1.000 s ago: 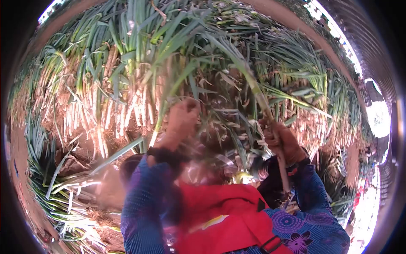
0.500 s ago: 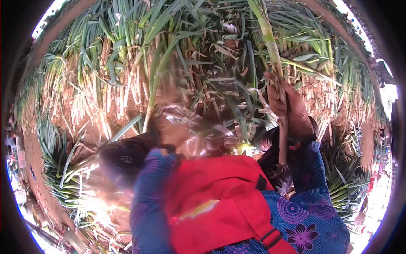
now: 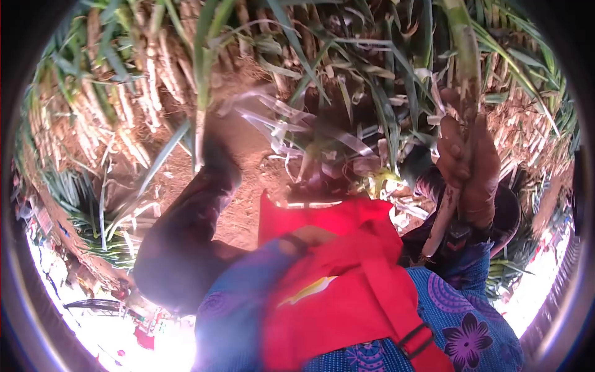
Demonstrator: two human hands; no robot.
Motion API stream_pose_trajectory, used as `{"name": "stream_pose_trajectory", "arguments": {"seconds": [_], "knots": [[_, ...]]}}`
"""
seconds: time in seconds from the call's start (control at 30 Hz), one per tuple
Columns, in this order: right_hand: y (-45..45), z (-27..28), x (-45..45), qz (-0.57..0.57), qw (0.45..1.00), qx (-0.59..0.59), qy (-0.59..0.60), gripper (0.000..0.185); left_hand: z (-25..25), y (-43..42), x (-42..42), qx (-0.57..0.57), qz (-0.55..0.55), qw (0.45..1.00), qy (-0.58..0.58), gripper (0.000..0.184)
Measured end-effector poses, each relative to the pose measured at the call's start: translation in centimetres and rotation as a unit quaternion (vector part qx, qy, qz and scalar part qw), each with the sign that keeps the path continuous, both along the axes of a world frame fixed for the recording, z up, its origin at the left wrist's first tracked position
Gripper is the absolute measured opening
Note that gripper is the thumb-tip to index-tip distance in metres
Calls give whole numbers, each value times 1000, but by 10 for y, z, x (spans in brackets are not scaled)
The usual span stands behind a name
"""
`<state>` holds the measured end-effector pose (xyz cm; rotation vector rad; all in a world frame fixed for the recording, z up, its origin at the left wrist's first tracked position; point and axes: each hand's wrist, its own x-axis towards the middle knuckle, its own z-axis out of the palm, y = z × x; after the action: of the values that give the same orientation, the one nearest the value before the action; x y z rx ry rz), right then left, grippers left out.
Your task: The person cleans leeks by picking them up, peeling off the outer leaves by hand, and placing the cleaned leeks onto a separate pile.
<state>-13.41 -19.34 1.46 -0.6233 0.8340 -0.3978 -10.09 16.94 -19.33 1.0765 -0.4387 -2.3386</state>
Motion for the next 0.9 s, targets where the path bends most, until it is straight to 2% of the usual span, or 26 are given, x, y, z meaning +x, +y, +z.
{"name": "stream_pose_trajectory", "arguments": {"seconds": [0.07, 0.17, 0.27, 0.37, 0.47, 0.57, 0.77, 0.9], "knots": [[-8, -9, 11, -16, 1000, 6, 24, 55, 1, 10, 3, 35, 3, 999, 6, 37], [-24, -22, 21, -23, 1000, 10, -2, 57, -61, 49, -31, 23, -193, 977, 91, 38], [-49, -20, 25, -13, 999, 35, 5, 61, 4, 19, 20, 118, -73, 990, -39, 40], [-54, -19, 25, -11, 999, 45, -19, 62, -6, 66, 17, -75, -239, 955, -157, 40], [-49, -18, 24, -28, 998, 48, -28, 62, -6, 89, 37, 43, -292, 954, -58, 38], [-41, -13, 12, -53, 997, 55, -33, 61, -8, 106, 70, 25, -343, 939, 4, 37], [17, 2, -10, -100, 992, 38, -66, 60, -21, 107, 120, 19, -412, 910, -43, 32], [81, 11, -2, -124, 988, 1, -94, 59, -36, 106, 145, -25, -427, 896, -121, 29]]}}
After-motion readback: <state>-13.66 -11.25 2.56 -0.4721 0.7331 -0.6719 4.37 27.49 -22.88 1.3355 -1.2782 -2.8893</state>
